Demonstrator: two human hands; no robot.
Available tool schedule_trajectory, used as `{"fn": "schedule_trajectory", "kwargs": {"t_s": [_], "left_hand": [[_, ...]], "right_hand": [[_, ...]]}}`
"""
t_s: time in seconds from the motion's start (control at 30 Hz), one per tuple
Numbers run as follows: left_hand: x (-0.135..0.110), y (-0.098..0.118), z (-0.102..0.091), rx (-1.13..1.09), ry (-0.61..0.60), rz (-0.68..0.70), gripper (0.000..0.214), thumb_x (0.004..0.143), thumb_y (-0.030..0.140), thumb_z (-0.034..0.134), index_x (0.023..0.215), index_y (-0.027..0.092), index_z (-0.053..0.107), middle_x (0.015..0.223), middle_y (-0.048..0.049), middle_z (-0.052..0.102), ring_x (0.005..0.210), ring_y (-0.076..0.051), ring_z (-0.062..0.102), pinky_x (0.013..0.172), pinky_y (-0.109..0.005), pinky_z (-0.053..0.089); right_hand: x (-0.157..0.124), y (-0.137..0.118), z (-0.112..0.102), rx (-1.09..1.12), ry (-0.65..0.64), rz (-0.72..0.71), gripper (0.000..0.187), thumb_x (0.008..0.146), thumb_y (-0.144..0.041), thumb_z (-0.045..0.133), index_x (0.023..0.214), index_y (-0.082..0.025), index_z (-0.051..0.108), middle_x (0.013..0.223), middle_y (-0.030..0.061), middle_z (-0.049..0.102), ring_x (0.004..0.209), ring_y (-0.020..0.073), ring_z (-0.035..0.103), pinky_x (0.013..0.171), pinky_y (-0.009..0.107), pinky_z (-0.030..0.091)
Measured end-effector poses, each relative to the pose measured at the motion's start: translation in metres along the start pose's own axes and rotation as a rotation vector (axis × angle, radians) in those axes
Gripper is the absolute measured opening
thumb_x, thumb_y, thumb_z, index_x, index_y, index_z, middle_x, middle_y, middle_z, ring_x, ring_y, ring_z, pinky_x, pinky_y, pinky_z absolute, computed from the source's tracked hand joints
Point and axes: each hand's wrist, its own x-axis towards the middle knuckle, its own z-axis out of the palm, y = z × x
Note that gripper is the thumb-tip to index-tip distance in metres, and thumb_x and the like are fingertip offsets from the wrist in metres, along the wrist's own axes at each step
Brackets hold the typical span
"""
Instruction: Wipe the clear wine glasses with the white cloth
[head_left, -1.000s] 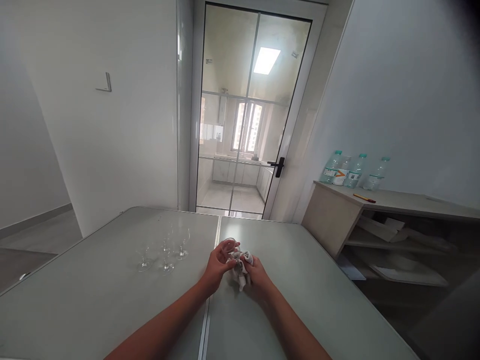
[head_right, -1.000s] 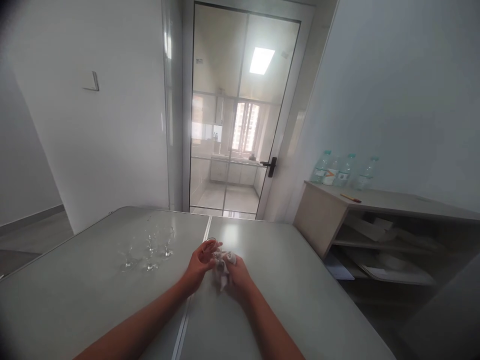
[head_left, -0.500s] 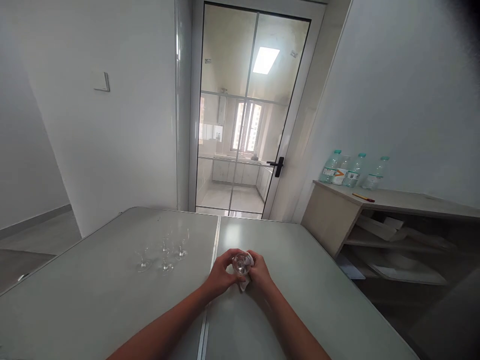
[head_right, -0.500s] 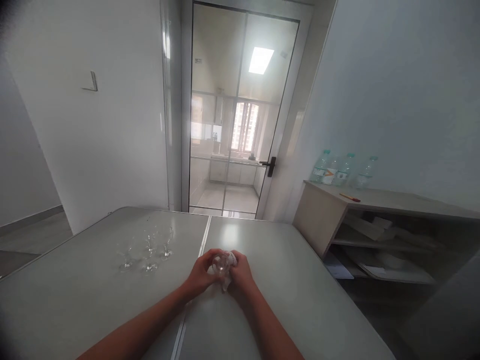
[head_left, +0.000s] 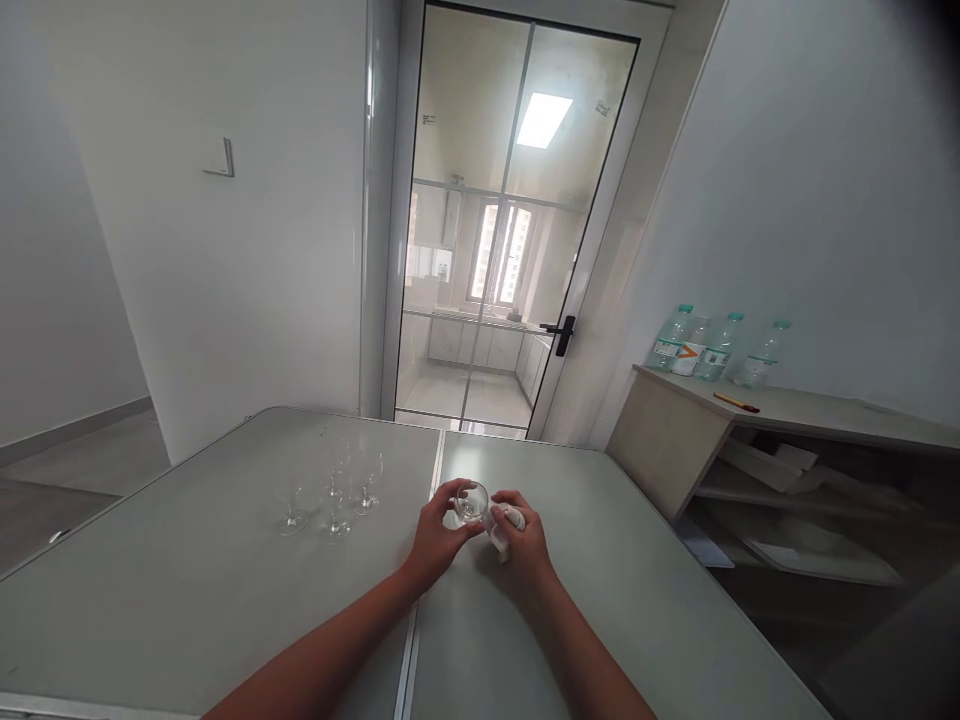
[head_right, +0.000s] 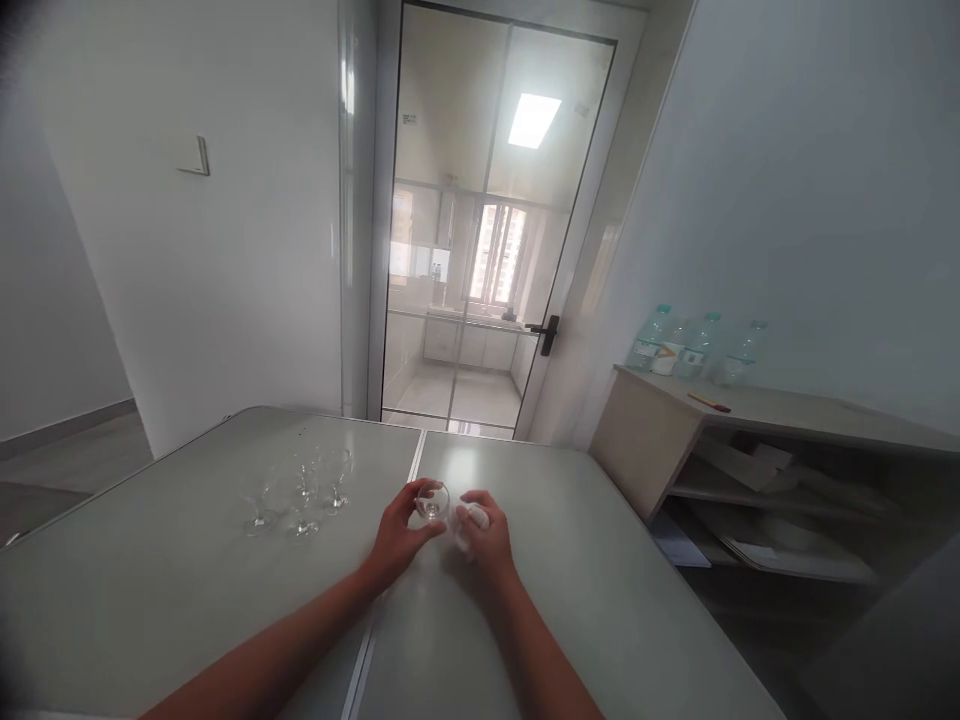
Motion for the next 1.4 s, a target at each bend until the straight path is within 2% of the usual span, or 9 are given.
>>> {"fn": "schedule_trajectory", "kwargs": {"t_s": [0.1, 0.17, 0.23, 0.3, 0.37, 0.77, 1.0, 1.2, 1.4], "left_hand": [[0.002, 0.000, -0.001, 0.028, 0.076, 0.009, 0.054, 0.072, 0.025, 0.082, 0.123, 0.028, 0.063, 0.124, -0.0063, 0.068, 0.111, -0.027, 0.063, 0.090, -0.037, 0.047], [0.003, 0.000, -0.001, 0.037, 0.106, 0.010, 0.052, 0.074, 0.027, 0.081, 0.123, 0.028, 0.063, 0.125, -0.0067, 0.068, 0.110, -0.027, 0.063, 0.089, -0.037, 0.046], [0.004, 0.000, -0.002, 0.024, 0.115, 0.004, 0.049, 0.075, 0.028, 0.080, 0.122, 0.027, 0.064, 0.125, -0.0068, 0.068, 0.109, -0.026, 0.064, 0.088, -0.036, 0.046], [0.004, -0.001, -0.001, 0.005, 0.096, -0.010, 0.049, 0.075, 0.028, 0.079, 0.122, 0.027, 0.064, 0.125, -0.0068, 0.068, 0.107, -0.026, 0.064, 0.088, -0.036, 0.046], [0.004, -0.003, 0.000, -0.007, 0.072, -0.031, 0.049, 0.075, 0.026, 0.079, 0.122, 0.027, 0.065, 0.124, -0.0066, 0.069, 0.105, -0.025, 0.064, 0.088, -0.036, 0.046], [0.004, -0.013, 0.002, 0.029, 0.054, -0.086, 0.050, 0.066, 0.023, 0.080, 0.114, 0.027, 0.069, 0.117, -0.0055, 0.073, 0.095, -0.024, 0.065, 0.087, -0.038, 0.047], [0.006, -0.018, 0.000, 0.086, 0.074, -0.080, 0.048, 0.067, 0.024, 0.081, 0.113, 0.027, 0.069, 0.115, -0.0047, 0.073, 0.094, -0.023, 0.066, 0.084, -0.036, 0.045], [0.007, -0.024, -0.001, 0.119, 0.044, -0.088, 0.051, 0.070, 0.025, 0.079, 0.119, 0.027, 0.065, 0.120, -0.0057, 0.072, 0.099, -0.024, 0.065, 0.084, -0.036, 0.046], [0.008, -0.029, -0.002, 0.116, 0.044, -0.108, 0.053, 0.068, 0.025, 0.080, 0.118, 0.026, 0.065, 0.120, -0.0059, 0.071, 0.101, -0.024, 0.065, 0.084, -0.036, 0.046]], "right_hand": [[-0.006, -0.004, 0.005, -0.138, -0.099, -0.070, 0.018, 0.076, -0.024, 0.063, 0.094, -0.021, 0.065, 0.083, 0.0009, 0.064, 0.067, 0.0166, 0.056, 0.063, 0.028, 0.045], [-0.010, -0.006, 0.007, -0.250, -0.231, -0.146, 0.041, 0.067, -0.013, 0.058, 0.106, -0.023, 0.066, 0.096, 0.0019, 0.067, 0.074, 0.0179, 0.061, 0.068, 0.028, 0.048], [-0.013, -0.009, 0.009, -0.381, -0.383, -0.250, 0.060, 0.060, -0.009, 0.056, 0.116, -0.026, 0.066, 0.123, 0.0040, 0.064, 0.090, 0.0200, 0.065, 0.079, 0.029, 0.050], [-0.016, -0.012, 0.010, -0.503, -0.497, -0.312, 0.070, 0.058, -0.007, 0.054, 0.124, -0.030, 0.064, 0.138, 0.0027, 0.057, 0.102, 0.0209, 0.066, 0.087, 0.029, 0.050], [-0.019, -0.014, 0.011, -0.592, -0.560, -0.323, 0.073, 0.060, -0.007, 0.053, 0.128, -0.032, 0.063, 0.139, 0.0007, 0.059, 0.105, 0.0210, 0.066, 0.090, 0.028, 0.048], [-0.024, -0.017, 0.013, -0.877, -0.559, -0.273, 0.045, 0.074, -0.018, 0.059, 0.114, -0.033, 0.072, 0.122, 0.0002, 0.073, 0.093, 0.0235, 0.069, 0.077, 0.028, 0.044], [-0.023, -0.018, 0.012, -0.862, -0.582, -0.280, 0.064, 0.071, -0.015, 0.056, 0.130, -0.039, 0.065, 0.131, -0.0030, 0.069, 0.096, 0.0231, 0.069, 0.078, 0.028, 0.044], [-0.023, -0.021, 0.011, -0.861, -0.566, -0.271, 0.058, 0.073, -0.016, 0.057, 0.126, -0.037, 0.068, 0.132, -0.0029, 0.069, 0.096, 0.0233, 0.069, 0.077, 0.029, 0.044], [-0.023, -0.026, 0.011, -0.867, -0.602, -0.238, 0.064, 0.074, -0.015, 0.056, 0.133, -0.041, 0.064, 0.134, -0.0044, 0.068, 0.104, 0.0245, 0.069, 0.082, 0.030, 0.045]]}}
